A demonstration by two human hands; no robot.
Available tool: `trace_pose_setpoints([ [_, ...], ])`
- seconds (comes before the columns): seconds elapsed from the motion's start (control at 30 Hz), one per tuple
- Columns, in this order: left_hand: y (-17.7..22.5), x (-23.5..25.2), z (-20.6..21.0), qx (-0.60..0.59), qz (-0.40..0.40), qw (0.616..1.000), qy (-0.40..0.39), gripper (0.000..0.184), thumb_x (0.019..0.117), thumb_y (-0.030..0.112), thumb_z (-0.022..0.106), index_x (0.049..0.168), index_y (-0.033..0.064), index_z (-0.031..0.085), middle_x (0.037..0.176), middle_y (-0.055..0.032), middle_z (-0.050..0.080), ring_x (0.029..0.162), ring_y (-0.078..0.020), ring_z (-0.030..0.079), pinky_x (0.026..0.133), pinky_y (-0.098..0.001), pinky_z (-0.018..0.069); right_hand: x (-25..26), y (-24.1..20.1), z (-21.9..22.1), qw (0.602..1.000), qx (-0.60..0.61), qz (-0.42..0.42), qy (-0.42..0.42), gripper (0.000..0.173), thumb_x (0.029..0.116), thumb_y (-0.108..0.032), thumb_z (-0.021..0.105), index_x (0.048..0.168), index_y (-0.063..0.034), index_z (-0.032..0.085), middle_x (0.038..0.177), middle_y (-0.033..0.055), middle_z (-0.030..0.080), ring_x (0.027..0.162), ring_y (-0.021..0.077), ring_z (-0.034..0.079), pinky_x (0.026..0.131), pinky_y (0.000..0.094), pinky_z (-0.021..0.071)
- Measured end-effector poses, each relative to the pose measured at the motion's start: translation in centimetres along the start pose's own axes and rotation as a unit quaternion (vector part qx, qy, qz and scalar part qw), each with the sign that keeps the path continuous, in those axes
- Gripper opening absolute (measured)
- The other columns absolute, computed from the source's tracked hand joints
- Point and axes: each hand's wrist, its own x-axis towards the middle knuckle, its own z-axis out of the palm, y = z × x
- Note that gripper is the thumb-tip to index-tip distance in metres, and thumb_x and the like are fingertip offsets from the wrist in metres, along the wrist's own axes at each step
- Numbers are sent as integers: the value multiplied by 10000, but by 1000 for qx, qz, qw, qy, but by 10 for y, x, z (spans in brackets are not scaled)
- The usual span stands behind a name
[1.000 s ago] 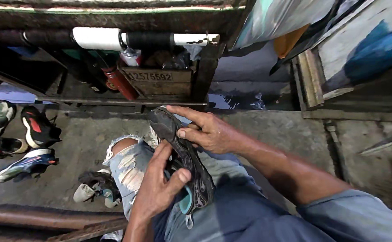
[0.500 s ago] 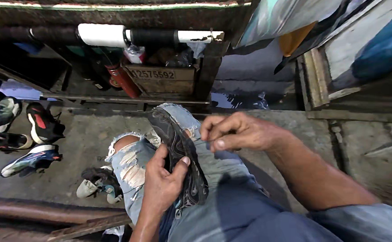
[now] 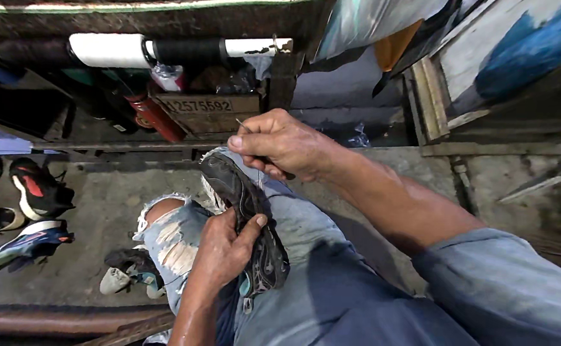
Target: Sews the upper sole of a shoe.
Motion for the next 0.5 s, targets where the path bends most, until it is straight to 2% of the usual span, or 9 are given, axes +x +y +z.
trace_pose_setpoints([
  [0.13, -4, -1, 4, -5, -6, 1000, 16, 234, 963, 361, 654, 997, 140, 727, 852, 67, 731, 790, -17, 699, 738, -261, 606, 5, 1, -5, 1000, 5, -8, 13, 280, 1081, -168, 514, 831, -55, 568, 611, 5, 527, 415, 59, 435, 358, 191, 365],
  [0.2, -6, -1, 6, -3, 12, 999, 46, 300, 944, 375, 681, 1071, 108, 735, 1020, 10, 714, 938, -43, 681, 853, -263, 586, 3, 5, -9, 999, -13, -36, -3, 287, 1082, -163, 504, 828, -53, 579, 615, 2, 538, 426, 54, 447, 370, 186, 365],
  [0.27, -9, -3, 6, -6, 22, 998, 59, 358, 927, 395, 694, 1098, 84, 731, 1117, -50, 659, 1035, -80, 639, 912, -273, 553, -3, 14, -13, 998, -13, -52, -16, 287, 1082, -165, 491, 829, -56, 574, 633, 5, 556, 444, 57, 471, 381, 190, 390],
  [0.3, -9, -4, 5, -9, 26, 998, 60, 361, 924, 400, 699, 1091, 82, 737, 1124, -56, 666, 1045, -81, 639, 923, -275, 551, -8, 17, -14, 998, -18, -58, -22, 280, 1079, -169, 485, 839, -57, 576, 645, 6, 561, 455, 61, 480, 391, 197, 402],
  [0.37, -9, -4, 2, -22, 31, 998, 50, 313, 940, 372, 689, 1067, 89, 735, 1045, -14, 702, 982, -54, 666, 896, -265, 568, -15, 24, -15, 995, -48, -85, -31, 263, 1072, -177, 498, 858, -53, 590, 648, -4, 558, 475, 54, 491, 412, 196, 412],
  [0.43, -6, -5, 0, -39, 22, 999, 26, 270, 954, 355, 677, 1041, 102, 721, 922, 50, 732, 865, -13, 694, 806, -238, 598, -19, 30, -11, 985, -119, -119, -25, 240, 1028, -186, 601, 842, -37, 628, 633, -20, 535, 512, 36, 493, 462, 195, 417],
  [0.5, -6, -5, -6, -71, 19, 997, -6, 345, 959, 401, 677, 1102, 88, 687, 929, 60, 731, 865, -16, 699, 799, -239, 609, -20, 31, -5, 972, -208, -106, -29, 267, 978, -263, 701, 829, -52, 632, 672, -11, 548, 591, 55, 518, 544, 226, 446],
])
